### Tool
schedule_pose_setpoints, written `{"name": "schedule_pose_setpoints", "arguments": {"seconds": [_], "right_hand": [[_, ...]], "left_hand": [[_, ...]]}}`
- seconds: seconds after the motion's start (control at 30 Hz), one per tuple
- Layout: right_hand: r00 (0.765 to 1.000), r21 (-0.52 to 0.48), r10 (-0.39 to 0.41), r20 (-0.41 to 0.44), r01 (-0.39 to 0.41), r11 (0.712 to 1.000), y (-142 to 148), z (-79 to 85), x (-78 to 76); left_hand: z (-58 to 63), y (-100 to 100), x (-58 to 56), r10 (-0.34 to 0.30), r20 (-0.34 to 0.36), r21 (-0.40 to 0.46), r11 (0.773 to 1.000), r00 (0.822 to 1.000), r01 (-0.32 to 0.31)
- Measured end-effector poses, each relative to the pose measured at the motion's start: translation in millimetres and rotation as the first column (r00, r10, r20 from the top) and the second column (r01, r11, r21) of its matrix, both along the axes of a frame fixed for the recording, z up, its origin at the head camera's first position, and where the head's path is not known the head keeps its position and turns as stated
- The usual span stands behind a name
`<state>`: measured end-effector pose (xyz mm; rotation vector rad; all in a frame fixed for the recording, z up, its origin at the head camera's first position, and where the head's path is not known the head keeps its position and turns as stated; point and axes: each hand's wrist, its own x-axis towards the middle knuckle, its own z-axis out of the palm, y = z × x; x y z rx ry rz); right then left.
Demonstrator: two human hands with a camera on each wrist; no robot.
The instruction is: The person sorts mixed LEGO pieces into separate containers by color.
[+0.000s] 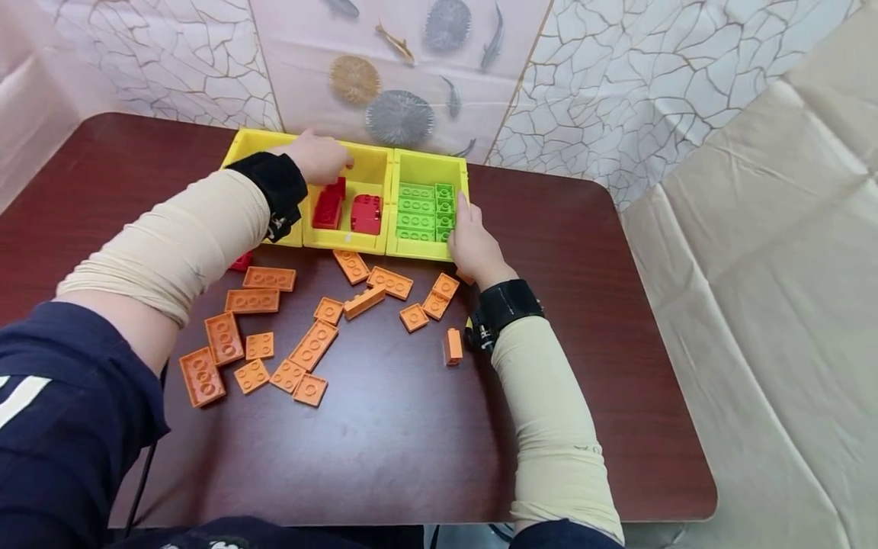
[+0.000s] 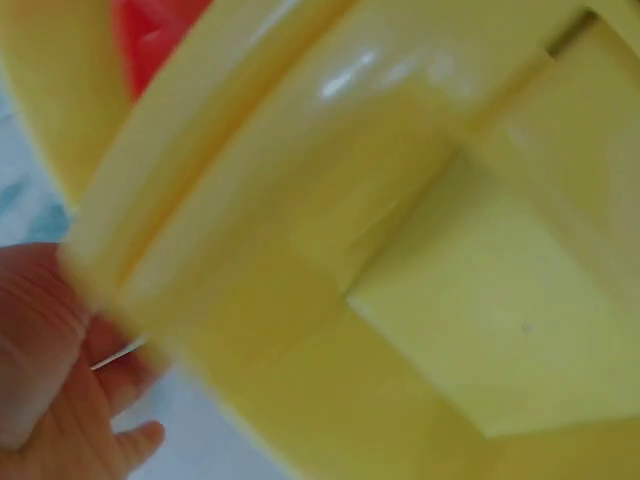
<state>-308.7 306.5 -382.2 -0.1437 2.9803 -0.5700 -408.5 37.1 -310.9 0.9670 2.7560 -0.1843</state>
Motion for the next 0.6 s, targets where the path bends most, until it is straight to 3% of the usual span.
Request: {"name": "schedule_pose_setpoints", "arguments": {"seconds": [0.13, 0.23, 0.3, 0.4, 0.6], "right_hand": [[1.0, 0.004, -0.001, -0.007, 0.001, 1.0, -2, 2.7, 1.0], [1.0, 0.007, 0.0, -0.009, 0.0, 1.0, -1, 4.2, 1.4], [1.0, 0.008, 0.005, -0.012, -0.005, 1.0, 0, 5.0, 1.2], [1.0, 0.007, 0.011, -0.005, -0.011, 1.0, -1, 6.0, 1.0], [0.999, 0.009, 0.038, 0.013, -0.038, 0.999, -9, 1.4, -1.4]], "left_hand": [[19.3, -25, 13.4, -0.063, -0.099, 0.092, 0.993, 0.993, 0.072], [33.9, -53, 37.3, -0.071, -0.147, 0.143, 0.985, 0.987, 0.092], [36.5, -76, 56.2, -0.069, -0.169, 0.175, 0.98, 0.983, 0.099], [28.9, -110, 81.9, -0.078, -0.197, 0.203, 0.972, 0.977, 0.118], [-7.9, -157, 121.3, -0.111, -0.232, 0.179, 0.972, 0.966, 0.155]]}}
